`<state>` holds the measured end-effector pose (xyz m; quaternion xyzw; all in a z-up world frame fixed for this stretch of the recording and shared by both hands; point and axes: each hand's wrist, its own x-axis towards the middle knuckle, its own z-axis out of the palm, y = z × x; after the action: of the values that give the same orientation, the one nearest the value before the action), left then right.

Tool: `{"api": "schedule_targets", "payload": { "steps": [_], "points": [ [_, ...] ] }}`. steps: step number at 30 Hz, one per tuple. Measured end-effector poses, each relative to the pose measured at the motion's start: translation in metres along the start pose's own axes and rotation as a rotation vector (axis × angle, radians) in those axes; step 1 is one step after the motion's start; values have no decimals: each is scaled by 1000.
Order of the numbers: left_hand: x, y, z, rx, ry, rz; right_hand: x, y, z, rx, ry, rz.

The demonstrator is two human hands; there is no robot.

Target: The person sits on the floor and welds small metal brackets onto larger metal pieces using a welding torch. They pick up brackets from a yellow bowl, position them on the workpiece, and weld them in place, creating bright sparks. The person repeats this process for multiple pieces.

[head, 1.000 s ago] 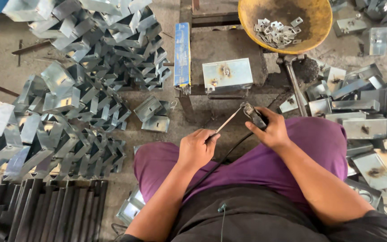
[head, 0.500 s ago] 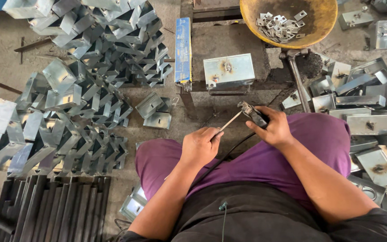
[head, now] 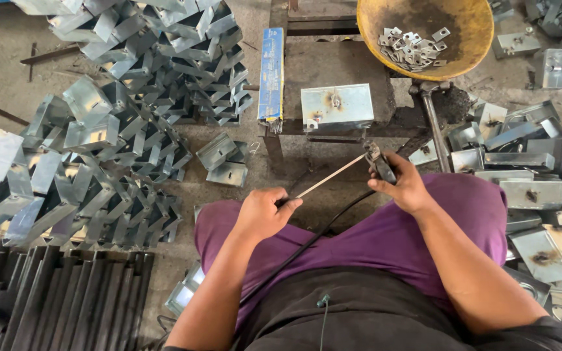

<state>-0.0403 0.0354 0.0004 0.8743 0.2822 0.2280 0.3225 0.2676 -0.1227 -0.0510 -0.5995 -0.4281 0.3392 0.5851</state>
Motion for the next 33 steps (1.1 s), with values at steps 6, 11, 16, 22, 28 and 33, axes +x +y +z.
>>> {"api": "schedule_targets", "payload": {
  "steps": [6, 11, 16, 22, 28, 33],
  "points": [
    [-4, 4, -9, -29, -20, -55, -2, -10, 12, -311, 86, -37],
    [-3, 8, -12, -36, -43, -16, -6, -18, 14, -371, 114, -57],
    [-3, 8, -10, -43, -44, 0, -9, -14, 12, -311, 119, -75],
    [-2, 11, -9, -46, -36, 34, -9, -13, 8, -300, 122, -54],
    [-3, 10, -7, -56, -68, -15, -6, -13, 5, -267, 47, -5],
    [-5, 8, -2, -133, -74, -54, -2, -9, 5, -52, -26, -30]
  ]
}}
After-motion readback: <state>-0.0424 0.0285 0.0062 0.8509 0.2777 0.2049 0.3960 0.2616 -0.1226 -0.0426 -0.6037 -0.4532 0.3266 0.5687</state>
